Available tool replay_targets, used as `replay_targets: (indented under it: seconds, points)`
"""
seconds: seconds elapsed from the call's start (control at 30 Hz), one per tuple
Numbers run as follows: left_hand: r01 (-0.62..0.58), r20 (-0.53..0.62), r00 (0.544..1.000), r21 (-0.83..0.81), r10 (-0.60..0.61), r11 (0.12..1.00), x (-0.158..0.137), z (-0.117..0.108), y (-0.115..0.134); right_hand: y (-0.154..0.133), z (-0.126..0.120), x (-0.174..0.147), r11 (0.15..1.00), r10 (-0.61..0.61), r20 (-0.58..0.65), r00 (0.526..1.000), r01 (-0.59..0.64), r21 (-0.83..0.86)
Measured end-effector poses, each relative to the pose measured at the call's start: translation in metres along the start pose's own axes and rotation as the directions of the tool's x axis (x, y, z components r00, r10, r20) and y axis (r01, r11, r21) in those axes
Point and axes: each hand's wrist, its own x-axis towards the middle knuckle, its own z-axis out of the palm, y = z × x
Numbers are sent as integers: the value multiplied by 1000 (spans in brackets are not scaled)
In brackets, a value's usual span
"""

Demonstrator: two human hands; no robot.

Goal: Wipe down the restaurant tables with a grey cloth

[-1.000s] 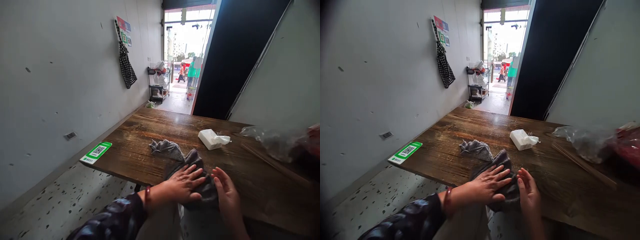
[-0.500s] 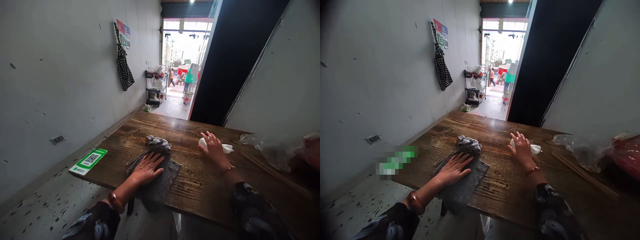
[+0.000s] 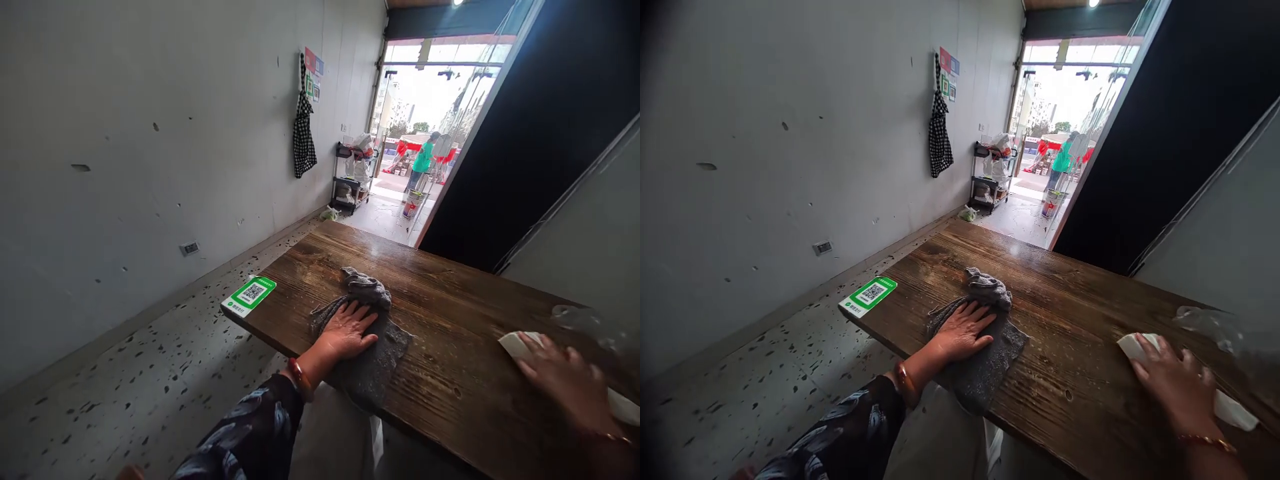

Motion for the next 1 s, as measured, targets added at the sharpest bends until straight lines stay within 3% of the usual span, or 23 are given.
replay_targets:
  seconds: [0.1, 0.2, 0.33, 0.37, 0.43, 0.5, 0.57, 0.63, 0.7, 0.83, 1.0]
  points:
    - [-10, -13, 1000, -19, 10, 1000, -1, 2, -2, -44, -10, 15, 977, -136, 19, 991, 137, -162]
    - [-17, -33, 999, -18, 16, 1000, 0, 4, -4, -143, -10, 34, 943, -333, 95, 938, 329, 58]
    - [-26, -42, 999, 9, 26, 1000, 0, 4, -3, -287, 4, 43, 778, -569, 144, 810, 473, 415]
    - [-34, -50, 998, 17, 35, 999, -1, 3, -2, -313, 8, 42, 767, -581, 168, 796, 466, 442]
    - [-36, -58, 998, 27, 38, 999, -7, 2, 0, -343, 14, 42, 813, -522, 249, 816, 386, 436]
    - [-10, -59, 998, 28, 12, 1000, -18, 2, 3, -344, 17, 45, 886, -395, 320, 861, 265, 382]
    - [27, -73, 997, 23, -25, 999, -31, 3, 6, -321, 17, 51, 922, -284, 324, 902, 164, 351]
    - [49, -87, 995, 14, -47, 999, -43, 5, 8, -285, 12, 61, 905, -202, 264, 943, 77, 419]
    - [71, -70, 995, 3, -71, 997, -48, 6, 9, -249, -2, 69, 833, -122, 183, 975, 1, 553]
    - [127, -3, 992, -6, -128, 992, -37, 1, 7, -212, -56, 69, 726, 33, 5, 999, -28, 687]
    - [310, 51, 949, -2, -310, 951, -1, -17, -5, -212, -132, 44, 721, 106, -124, 987, 10, 693]
